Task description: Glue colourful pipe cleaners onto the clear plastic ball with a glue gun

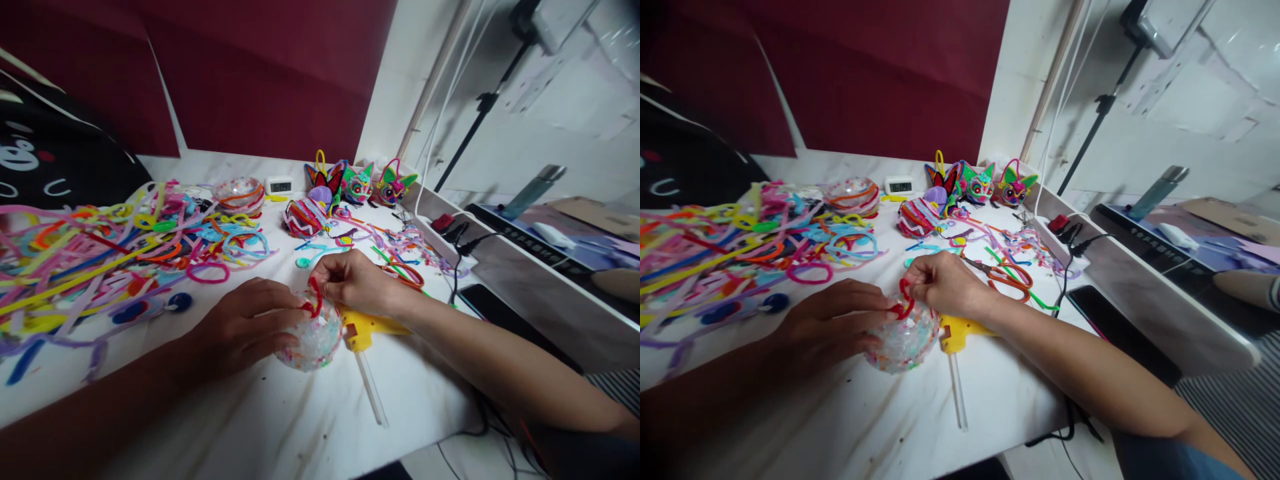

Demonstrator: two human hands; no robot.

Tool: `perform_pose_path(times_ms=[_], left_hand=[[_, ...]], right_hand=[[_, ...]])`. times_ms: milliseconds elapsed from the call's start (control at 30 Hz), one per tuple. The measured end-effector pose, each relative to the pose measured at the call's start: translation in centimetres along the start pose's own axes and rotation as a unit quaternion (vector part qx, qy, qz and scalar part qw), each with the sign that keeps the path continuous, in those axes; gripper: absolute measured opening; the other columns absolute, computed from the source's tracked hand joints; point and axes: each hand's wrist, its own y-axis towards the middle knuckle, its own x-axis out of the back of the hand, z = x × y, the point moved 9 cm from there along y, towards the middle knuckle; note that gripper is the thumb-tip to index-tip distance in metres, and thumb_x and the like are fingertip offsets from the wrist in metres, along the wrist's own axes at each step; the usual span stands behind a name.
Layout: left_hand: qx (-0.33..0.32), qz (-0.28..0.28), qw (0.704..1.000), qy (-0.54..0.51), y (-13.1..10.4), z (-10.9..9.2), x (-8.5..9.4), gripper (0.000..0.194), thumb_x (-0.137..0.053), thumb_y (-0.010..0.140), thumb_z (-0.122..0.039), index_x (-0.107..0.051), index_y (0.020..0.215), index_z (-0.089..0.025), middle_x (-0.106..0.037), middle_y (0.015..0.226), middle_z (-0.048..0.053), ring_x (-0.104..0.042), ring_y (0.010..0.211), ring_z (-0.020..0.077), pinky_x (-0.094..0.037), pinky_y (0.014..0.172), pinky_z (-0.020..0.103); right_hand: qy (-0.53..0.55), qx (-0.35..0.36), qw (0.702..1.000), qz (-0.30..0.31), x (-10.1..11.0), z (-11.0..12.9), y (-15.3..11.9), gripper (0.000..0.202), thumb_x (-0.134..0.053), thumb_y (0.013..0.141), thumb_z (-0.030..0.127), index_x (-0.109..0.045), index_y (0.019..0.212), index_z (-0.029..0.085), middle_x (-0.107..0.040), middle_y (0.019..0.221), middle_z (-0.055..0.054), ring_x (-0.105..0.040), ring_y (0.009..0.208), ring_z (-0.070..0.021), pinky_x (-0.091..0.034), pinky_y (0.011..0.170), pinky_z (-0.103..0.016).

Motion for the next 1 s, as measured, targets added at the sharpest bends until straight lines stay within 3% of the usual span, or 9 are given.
perform_pose_path(times_ms=[533,1000], left_hand=[[-0.001,0.011,1.0,0.015,0.2,-0.7,0.2,0.019,-0.061,0.109,-0.028,-0.07,0.122,-0.019,-0.08,0.117,0.01,-0.072,0.115,0.0238,-0.059,0.096,0.039],[-0.005,0.017,1.0,0.016,0.5,-1.0,0.3,0.02,-0.058,0.11,-0.026,-0.069,0.125,-0.018,-0.08,0.118,0.011,-0.073,0.118,0.0237,-0.058,0.097,0.039]], right_hand=[[-0.054,0.071,0.996,0.017,-0.9,1.1,0.9,0.009,-0.064,0.086,0.01,-0.069,0.08,0.014,-0.063,0.07,0.002,-0.055,0.063,-0.0093,-0.041,0.061,-0.02],[0.069,0.111,0.991,0.04,-2.0,-1.0,2.4,0.01,-0.073,0.084,0.023,-0.073,0.081,0.015,-0.069,0.076,0.0,-0.061,0.067,-0.0121,-0.05,0.066,-0.024]])
